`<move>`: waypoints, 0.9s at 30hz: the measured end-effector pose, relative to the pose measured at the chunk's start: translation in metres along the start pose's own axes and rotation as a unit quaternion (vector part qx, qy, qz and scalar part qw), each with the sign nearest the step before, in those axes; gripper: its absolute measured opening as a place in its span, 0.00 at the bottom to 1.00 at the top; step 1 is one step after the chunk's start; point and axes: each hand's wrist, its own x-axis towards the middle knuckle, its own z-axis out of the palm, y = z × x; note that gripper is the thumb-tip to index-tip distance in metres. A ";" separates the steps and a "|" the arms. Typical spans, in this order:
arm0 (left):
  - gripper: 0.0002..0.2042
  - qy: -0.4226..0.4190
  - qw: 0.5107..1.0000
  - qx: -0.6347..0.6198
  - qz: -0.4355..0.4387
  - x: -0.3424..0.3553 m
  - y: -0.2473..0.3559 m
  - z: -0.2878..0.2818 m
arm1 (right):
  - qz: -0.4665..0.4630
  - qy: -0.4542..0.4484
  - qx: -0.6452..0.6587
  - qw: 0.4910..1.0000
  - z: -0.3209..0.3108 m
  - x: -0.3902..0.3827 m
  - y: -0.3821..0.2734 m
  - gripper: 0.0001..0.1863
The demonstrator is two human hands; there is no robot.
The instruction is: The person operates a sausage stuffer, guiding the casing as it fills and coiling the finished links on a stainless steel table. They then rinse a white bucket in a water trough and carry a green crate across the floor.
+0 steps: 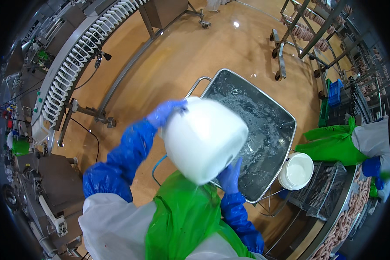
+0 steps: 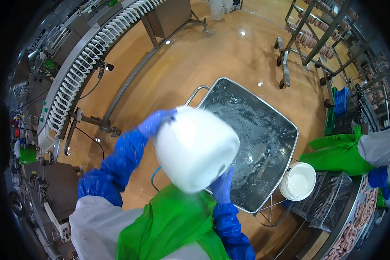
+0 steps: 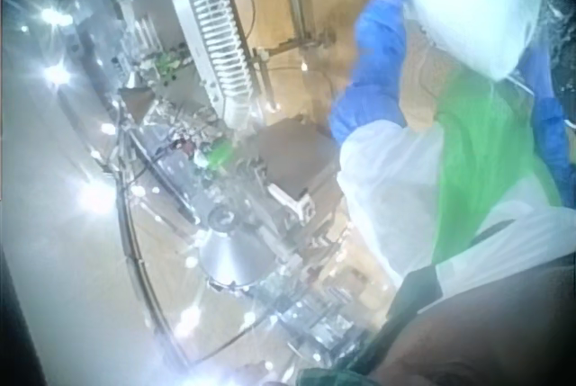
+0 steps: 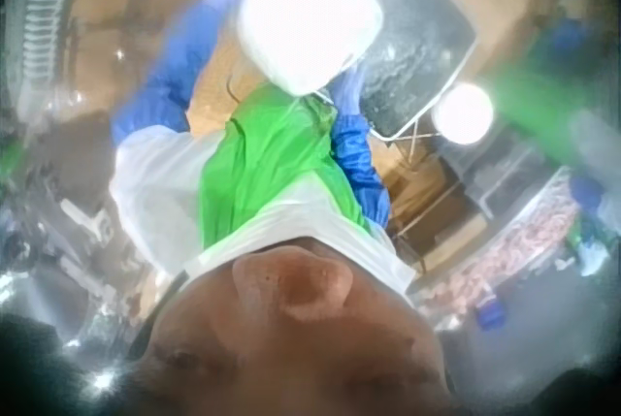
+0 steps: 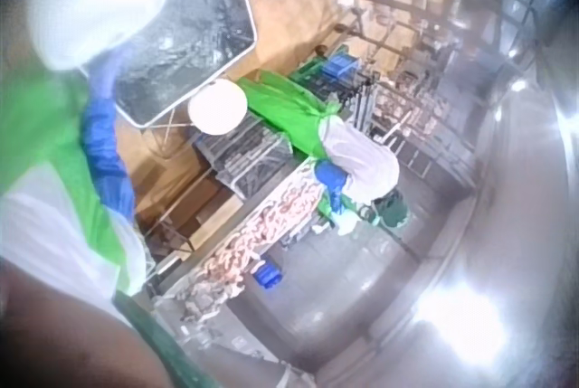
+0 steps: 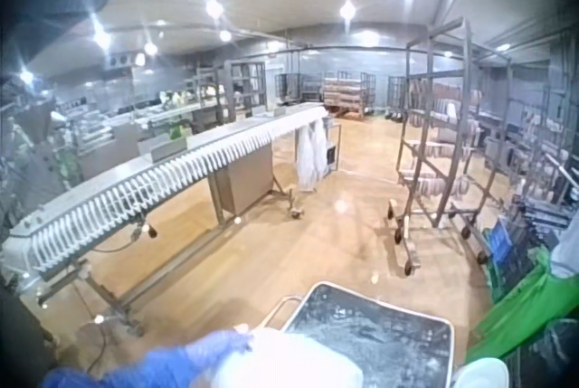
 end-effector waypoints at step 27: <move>0.27 -0.170 0.927 -0.259 -0.213 0.135 -0.275 0.202 | -0.110 0.373 -0.313 0.866 -0.165 -0.115 -0.069 0.26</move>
